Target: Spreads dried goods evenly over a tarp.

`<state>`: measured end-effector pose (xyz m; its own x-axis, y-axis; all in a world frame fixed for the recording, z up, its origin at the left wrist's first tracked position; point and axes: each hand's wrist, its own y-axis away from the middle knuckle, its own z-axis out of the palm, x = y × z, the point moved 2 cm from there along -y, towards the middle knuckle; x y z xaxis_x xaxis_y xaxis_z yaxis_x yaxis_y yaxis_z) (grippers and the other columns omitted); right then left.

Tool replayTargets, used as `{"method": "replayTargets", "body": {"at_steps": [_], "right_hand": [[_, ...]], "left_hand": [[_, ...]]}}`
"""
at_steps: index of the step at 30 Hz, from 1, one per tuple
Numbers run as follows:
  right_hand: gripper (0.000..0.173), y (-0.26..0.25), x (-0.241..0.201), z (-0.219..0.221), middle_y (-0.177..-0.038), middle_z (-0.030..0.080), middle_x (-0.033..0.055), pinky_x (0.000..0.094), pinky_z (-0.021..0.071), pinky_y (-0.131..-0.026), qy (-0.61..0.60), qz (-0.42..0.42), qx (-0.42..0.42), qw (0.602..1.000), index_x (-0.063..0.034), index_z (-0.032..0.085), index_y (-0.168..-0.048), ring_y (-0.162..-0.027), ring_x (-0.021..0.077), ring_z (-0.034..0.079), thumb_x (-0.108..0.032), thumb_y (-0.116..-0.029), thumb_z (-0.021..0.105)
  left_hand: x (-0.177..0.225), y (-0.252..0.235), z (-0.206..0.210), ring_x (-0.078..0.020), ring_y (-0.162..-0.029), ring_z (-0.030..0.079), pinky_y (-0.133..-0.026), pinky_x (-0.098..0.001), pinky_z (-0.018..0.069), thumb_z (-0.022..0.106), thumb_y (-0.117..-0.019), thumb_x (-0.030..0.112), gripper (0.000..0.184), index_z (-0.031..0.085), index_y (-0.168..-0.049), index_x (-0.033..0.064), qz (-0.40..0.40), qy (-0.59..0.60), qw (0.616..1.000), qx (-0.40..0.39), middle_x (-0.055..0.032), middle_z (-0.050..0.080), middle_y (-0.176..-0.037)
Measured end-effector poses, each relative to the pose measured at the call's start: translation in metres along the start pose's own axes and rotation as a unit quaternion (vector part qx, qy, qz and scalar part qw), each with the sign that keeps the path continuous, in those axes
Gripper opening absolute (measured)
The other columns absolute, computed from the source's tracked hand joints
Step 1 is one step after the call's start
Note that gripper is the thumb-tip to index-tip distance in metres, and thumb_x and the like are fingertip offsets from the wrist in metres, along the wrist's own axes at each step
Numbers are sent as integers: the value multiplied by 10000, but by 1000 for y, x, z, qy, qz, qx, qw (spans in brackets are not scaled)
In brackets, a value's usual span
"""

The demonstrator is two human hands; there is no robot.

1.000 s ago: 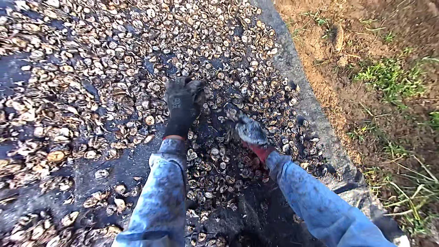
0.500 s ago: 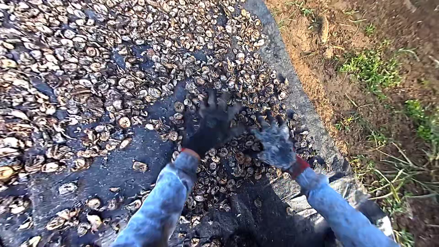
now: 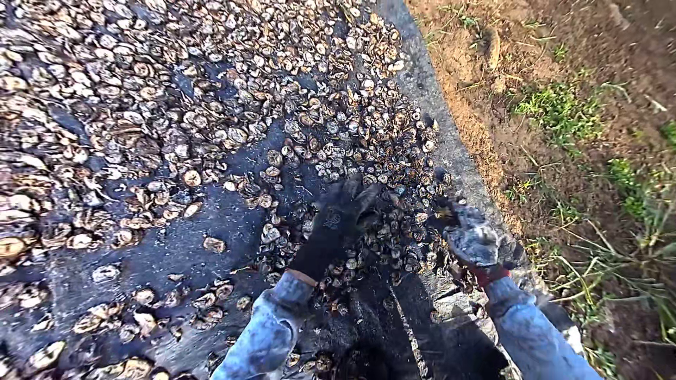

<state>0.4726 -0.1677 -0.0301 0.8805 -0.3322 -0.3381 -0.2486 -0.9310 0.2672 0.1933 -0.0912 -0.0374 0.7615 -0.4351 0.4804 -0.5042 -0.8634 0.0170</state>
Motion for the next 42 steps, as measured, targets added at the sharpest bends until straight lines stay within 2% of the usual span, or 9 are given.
{"method": "replayTargets", "body": {"at_steps": [5,10,17,23,27,32,35,38,42], "right_hand": [[917,20,-51,60,-1697,199,204,787,101,-1161,105,-336,-173,920,-396,438,-1551,-1540,534,122,-411,-731,849],[445,-5,-32,33,-1454,574,240,644,375,-1126,69,-388,-215,893,-102,613,-1429,-1342,463,536,-31,-1001,512],[411,-41,-40,-45,-1347,648,207,604,423,-1084,157,-363,-275,876,-83,644,-1372,-1270,393,596,-164,-970,674],[993,-32,-8,10,-1721,54,202,768,103,-1165,211,-440,-244,838,-364,332,-1609,-1548,522,72,-425,-767,856],[786,-7,56,25,-1694,211,201,727,120,-1192,128,-387,-218,886,-272,412,-1585,-1550,482,157,-453,-882,714],[509,39,135,22,-1498,529,229,675,310,-1161,31,-333,-142,932,-133,585,-1455,-1407,475,452,-299,-976,626],[478,23,110,-12,-1465,568,219,575,392,-1152,-16,-218,-173,961,-70,533,-1489,-1371,385,534,-261,-1051,510],[458,-8,77,-37,-1404,598,269,645,381,-1109,-50,-134,-157,977,-73,509,-1506,-1312,465,557,-230,-1075,504],[465,-33,30,-21,-1381,623,223,670,419,-1058,-42,-265,-85,960,-95,627,-1386,-1281,434,581,-274,-962,695]], "left_hand": [[-12,36,15,-566,-1514,132,-1103,-815,163,781,-835,534,709,539,-1482,378,-137,-98,979,-112,-220,215,-1682],[4,35,28,-371,-1254,586,-1065,-559,455,696,-918,60,279,751,-1190,89,-75,151,985,-19,-186,647,-1321],[22,47,29,-638,-1492,38,-1073,-870,111,815,-742,637,1004,358,-1593,364,-291,-80,953,-20,-286,102,-1686],[86,68,48,-501,-1528,192,-1137,-741,242,736,-894,486,595,598,-1442,300,-201,-6,977,-66,-162,312,-1663],[30,102,27,-617,-1498,72,-1057,-856,203,739,-846,611,921,298,-1616,367,-375,-91,923,-4,-284,87,-1686],[116,92,81,-577,-1505,144,-1116,-760,258,762,-832,529,847,406,-1575,333,-289,-69,948,-115,-277,128,-1683],[150,67,86,-452,-1421,428,-1123,-622,380,625,-976,230,487,578,-1461,236,-246,-5,959,-139,-208,437,-1571],[147,55,63,-384,-1337,551,-1105,-588,432,610,-991,103,602,435,-1563,161,-252,107,958,-86,-191,541,-1490],[149,59,38,-372,-1294,577,-1107,-551,436,647,-990,137,563,454,-1501,-1,-274,132,952,-17,-245,586,-1401]]}}
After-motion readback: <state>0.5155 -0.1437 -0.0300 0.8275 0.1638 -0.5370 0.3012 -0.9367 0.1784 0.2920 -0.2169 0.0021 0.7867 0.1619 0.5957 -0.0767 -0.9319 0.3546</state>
